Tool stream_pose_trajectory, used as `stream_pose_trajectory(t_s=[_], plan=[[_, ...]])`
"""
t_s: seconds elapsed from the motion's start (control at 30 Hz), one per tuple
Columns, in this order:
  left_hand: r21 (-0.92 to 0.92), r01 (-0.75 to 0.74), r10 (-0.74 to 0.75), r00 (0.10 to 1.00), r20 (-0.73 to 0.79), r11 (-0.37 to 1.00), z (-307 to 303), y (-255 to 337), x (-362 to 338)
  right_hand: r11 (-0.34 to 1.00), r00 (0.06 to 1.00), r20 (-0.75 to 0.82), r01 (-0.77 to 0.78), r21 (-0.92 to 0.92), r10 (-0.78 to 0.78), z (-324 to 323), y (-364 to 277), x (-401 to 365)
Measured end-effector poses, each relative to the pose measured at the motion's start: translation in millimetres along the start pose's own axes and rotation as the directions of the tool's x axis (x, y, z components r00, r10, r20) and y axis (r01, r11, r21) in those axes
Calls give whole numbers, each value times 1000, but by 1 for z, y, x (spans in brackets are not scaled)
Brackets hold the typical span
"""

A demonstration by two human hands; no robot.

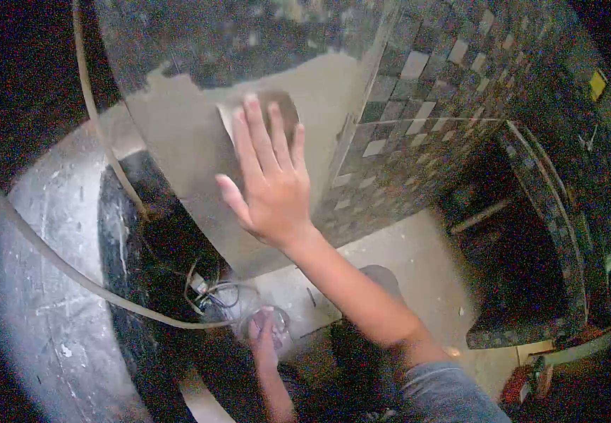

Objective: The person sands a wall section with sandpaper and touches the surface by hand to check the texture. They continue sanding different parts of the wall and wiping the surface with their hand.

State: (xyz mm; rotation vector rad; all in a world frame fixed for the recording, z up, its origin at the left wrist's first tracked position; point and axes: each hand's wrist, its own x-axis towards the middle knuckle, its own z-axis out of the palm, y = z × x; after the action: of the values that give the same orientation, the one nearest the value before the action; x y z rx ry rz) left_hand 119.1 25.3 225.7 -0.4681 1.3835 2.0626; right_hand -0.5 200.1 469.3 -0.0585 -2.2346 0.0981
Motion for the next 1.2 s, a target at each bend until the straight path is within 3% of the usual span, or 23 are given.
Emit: stream_pose_trajectory(t_s=[0.03, 0.07, 0.1, 0.13, 0.2, 0.33, 0.4, 0.43, 0.47, 0.53, 0.6, 0.73, 0.83, 0.9, 1.0, 1.1, 1.13, 1.2], plan=[[15, -35, 35, 999, 21, 999, 0, 0, 4, 999, 1000, -3, -1, -42, 1, 2, 0, -7], [84, 39, -35, 998, -48, 996, 11, 22, -8, 997, 1000, -8, 7, -83, -8, 3, -2, -8], [31, 33, -32, 999, -29, 999, 13, 20, -2, 993, 1000, -9, 13, -122, -14, 3, 0, -7], [-11, 41, -41, 999, -10, 999, 7, 11, 7, 1000, 999, -38, -15, -21, 14, 8, 0, -11], [-88, 75, -76, 997, -18, 993, 4, 8, -2, 999, 998, -54, -25, -41, 22, 6, -6, -3], [29, -13, 12, 1000, 19, 1000, 2, 13, -3, 998, 992, -121, -43, -36, 38, 15, -9, 0], [-85, 21, -22, 1000, -4, 996, 7, 18, 1, 1000, 978, -205, -25, 3, 25, 18, -10, 8], [-131, 65, -70, 997, -27, 989, 3, 14, -5, 998, 985, -163, -54, -10, 51, 17, -9, 2], [-27, 38, -39, 999, -34, 999, 2, 12, -5, 997, 990, -120, -75, -21, 72, 14, -9, 0], [14, -1, 1, 1000, -3, 1000, -1, 11, -10, 994, 994, -50, -103, -20, 102, 14, -11, -11], [70, -13, 14, 1000, -10, 997, 8, 27, -10, 998, 990, -132, -52, -34, 47, 16, -6, 3], [-9, -39, 39, 999, -8, 999, 5, 15, -9, 997, 983, -182, -46, -54, 36, 10, -6, 13], [-56, 6, -3, 998, 55, 998, -2, 6, 4, 992, 993, -113, -47, -119, 33, 11, 3, 3], [-49, -26, 27, 999, 37, 998, 0, 9, 6, 997, 985, -171, -23, -74, 10, 6, 0, 15], [-23, 12, -13, 1000, -26, 1000, -14, -13, -7, 997, 989, -136, -67, -42, 61, 4, -5, 11], [-16, -100, 99, 994, -39, 995, 3, 11, 6, 992, 990, -124, -81, -98, 69, 12, -2, 5], [-14, -154, 153, 987, -48, 988, 8, 16, 4, 996, 978, -194, -84, 0, 82, 19, -6, 8], [-12, 8, -9, 1000, -28, 1000, -1, 10, -2, 994, 976, -191, -106, 9, 105, 14, -12, 13]])
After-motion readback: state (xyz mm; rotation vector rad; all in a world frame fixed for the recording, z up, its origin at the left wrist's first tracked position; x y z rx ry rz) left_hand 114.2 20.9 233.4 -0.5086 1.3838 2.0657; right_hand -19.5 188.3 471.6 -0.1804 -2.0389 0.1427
